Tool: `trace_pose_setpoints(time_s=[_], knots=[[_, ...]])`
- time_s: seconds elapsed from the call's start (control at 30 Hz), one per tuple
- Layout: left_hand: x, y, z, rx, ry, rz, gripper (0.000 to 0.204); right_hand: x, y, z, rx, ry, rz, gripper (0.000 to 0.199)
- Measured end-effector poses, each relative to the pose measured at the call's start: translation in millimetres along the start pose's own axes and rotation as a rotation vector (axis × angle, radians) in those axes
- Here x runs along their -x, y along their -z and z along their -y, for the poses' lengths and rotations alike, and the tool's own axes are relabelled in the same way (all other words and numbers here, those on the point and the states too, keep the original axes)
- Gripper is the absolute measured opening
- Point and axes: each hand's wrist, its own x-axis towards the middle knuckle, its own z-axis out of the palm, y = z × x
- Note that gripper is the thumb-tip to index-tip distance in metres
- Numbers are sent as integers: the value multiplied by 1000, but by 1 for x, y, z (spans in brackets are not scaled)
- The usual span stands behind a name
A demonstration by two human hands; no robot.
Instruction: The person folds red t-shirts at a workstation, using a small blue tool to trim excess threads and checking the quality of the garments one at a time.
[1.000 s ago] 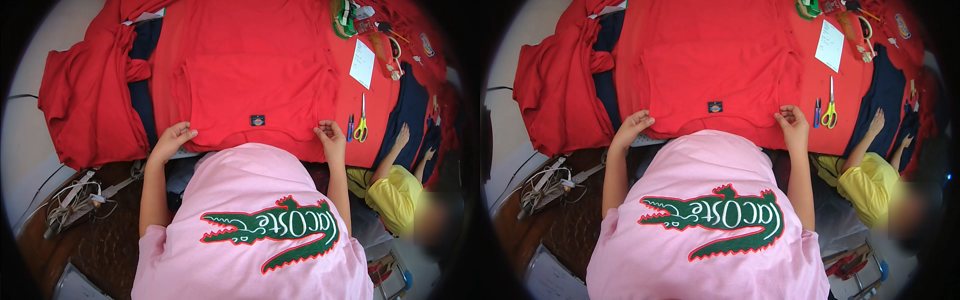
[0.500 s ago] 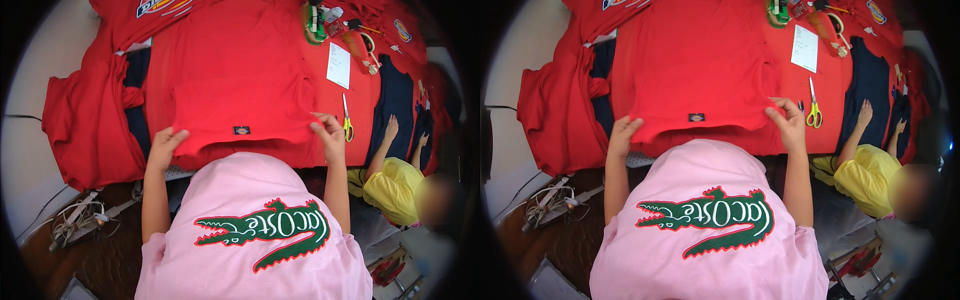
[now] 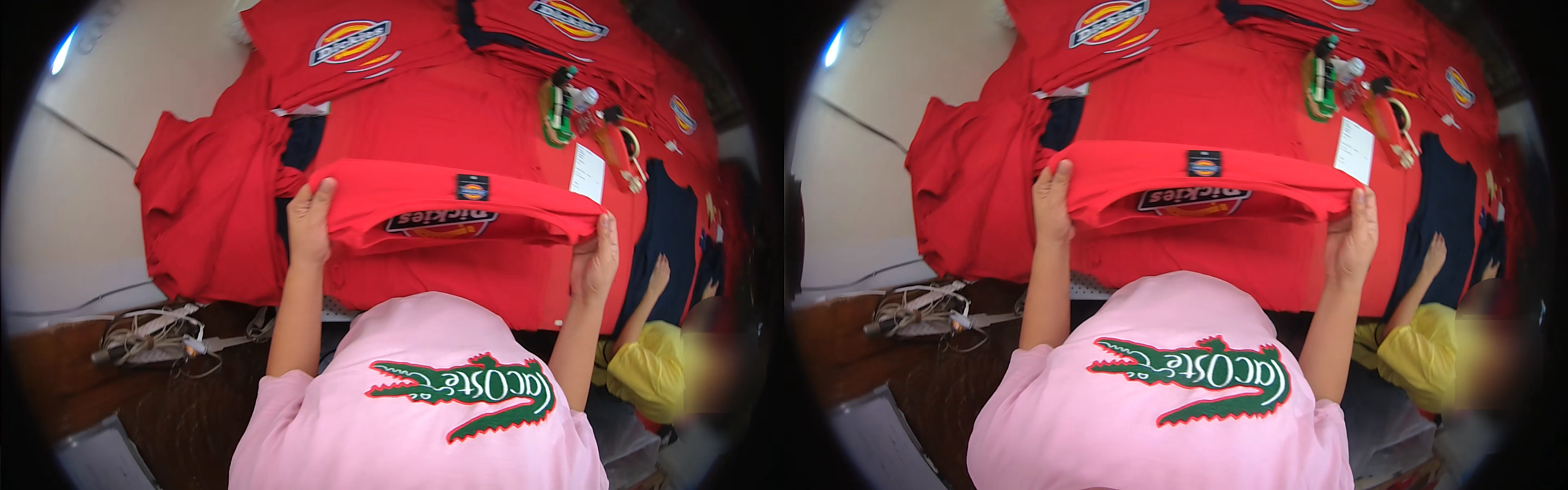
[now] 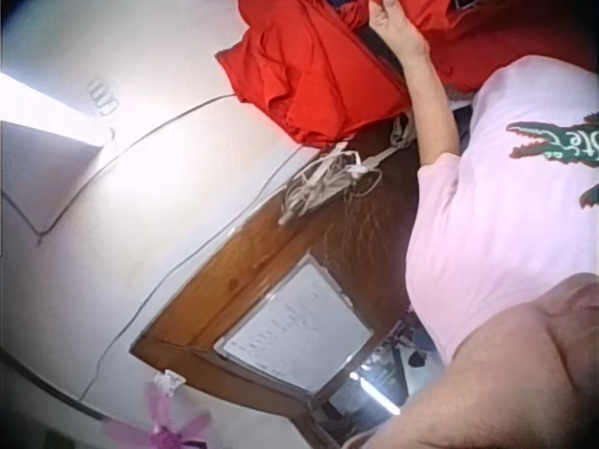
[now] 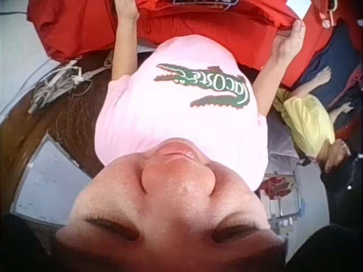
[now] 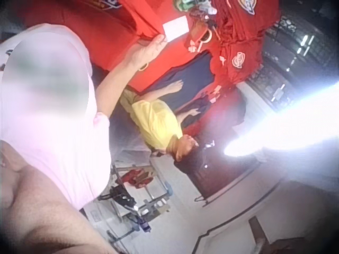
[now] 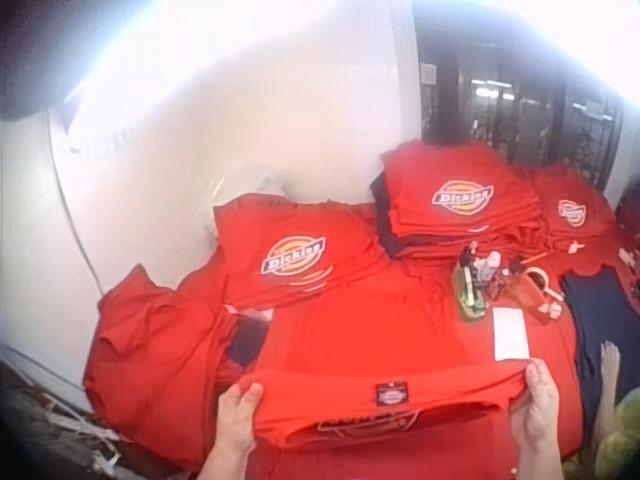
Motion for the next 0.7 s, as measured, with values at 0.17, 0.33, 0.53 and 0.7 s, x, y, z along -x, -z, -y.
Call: trace_pose_setpoints(time_s=[0.17, 0.33, 0.53, 0.7], knots=[[3, -21, -15, 156, 72, 47, 26, -5, 6, -4, -7, -52, -115, 16], [1, -22, -16, 209, 116, 62, 25, -6, 13, -5, 8, -77, -106, 21], [1, -27, -16, 254, 147, 53, 24, -8, 7, -5, 35, -78, -115, 22], [-2, -29, -17, 302, 173, 76, 25, -10, 11, -3, 53, -63, -84, 26]])
